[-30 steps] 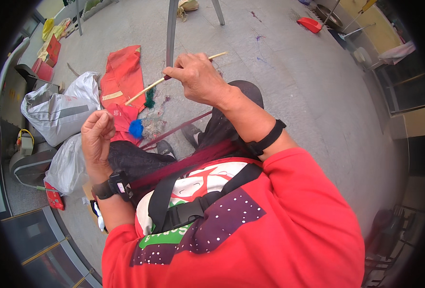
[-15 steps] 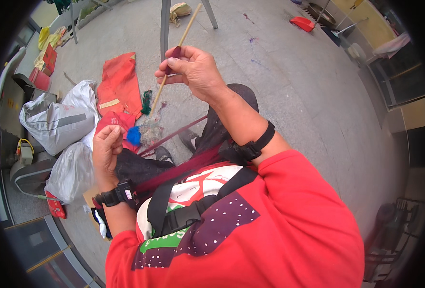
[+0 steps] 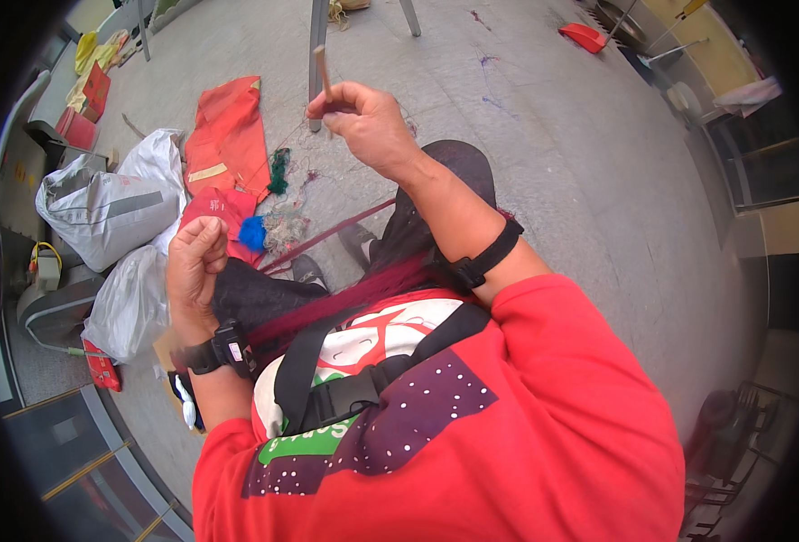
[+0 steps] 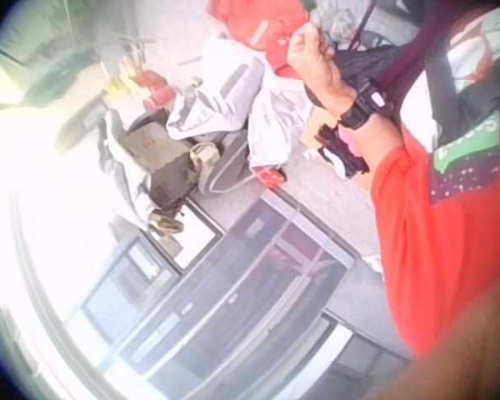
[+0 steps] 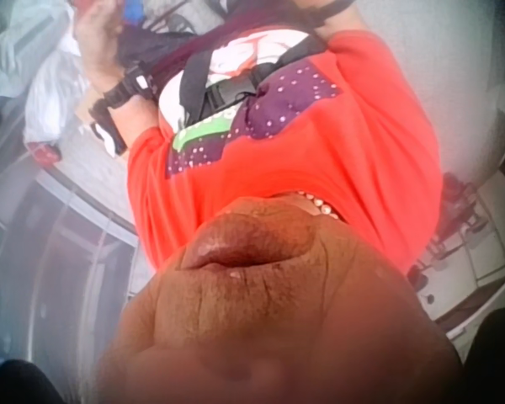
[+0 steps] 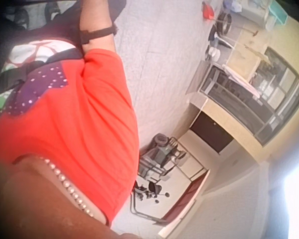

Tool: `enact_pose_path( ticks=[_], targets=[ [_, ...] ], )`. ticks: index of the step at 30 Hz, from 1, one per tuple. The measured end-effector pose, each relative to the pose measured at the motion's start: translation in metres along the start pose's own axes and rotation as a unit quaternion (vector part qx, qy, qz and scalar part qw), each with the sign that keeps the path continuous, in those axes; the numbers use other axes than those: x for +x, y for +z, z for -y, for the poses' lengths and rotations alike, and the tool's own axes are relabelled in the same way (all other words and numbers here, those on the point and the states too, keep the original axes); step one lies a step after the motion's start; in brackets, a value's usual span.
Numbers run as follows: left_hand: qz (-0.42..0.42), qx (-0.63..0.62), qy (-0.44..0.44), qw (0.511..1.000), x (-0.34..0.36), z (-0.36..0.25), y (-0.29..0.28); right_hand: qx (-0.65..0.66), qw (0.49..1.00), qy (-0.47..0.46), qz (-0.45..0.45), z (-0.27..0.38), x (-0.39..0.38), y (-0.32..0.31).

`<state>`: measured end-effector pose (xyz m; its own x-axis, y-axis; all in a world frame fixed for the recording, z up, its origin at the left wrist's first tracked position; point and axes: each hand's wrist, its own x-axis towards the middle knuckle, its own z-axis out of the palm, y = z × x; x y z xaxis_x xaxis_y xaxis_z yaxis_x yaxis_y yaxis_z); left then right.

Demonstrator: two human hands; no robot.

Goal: The person knits with maroon yarn using two wooden knitting needles. They repeatedly wrap the yarn around their left hand, pull loops through with the right needle, and adjust the growing fabric on their lap.

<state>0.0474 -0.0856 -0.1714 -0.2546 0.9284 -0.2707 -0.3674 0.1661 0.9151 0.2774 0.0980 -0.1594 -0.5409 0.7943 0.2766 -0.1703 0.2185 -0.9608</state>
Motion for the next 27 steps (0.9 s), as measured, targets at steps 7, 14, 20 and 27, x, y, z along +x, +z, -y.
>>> enact_pose_path(
  ticks=[7,14,20,27],
  targets=[
    [-0.003,0.043,-0.022,0.999,0.004,0.009,0.011,0.349,0.932,0.093,0.011,0.007,0.002,0.002],
    [-0.001,-0.015,0.042,0.999,0.000,-0.003,-0.002,-0.330,0.920,-0.201,0.062,-0.033,-0.017,0.010],
    [-0.012,-0.004,0.024,1.000,-0.002,0.000,-0.005,-0.259,0.956,-0.115,0.081,-0.028,-0.014,0.005],
    [-0.005,0.108,-0.034,0.994,-0.001,0.005,0.004,0.414,0.905,0.088,0.036,0.009,0.003,0.010]
  ],
)
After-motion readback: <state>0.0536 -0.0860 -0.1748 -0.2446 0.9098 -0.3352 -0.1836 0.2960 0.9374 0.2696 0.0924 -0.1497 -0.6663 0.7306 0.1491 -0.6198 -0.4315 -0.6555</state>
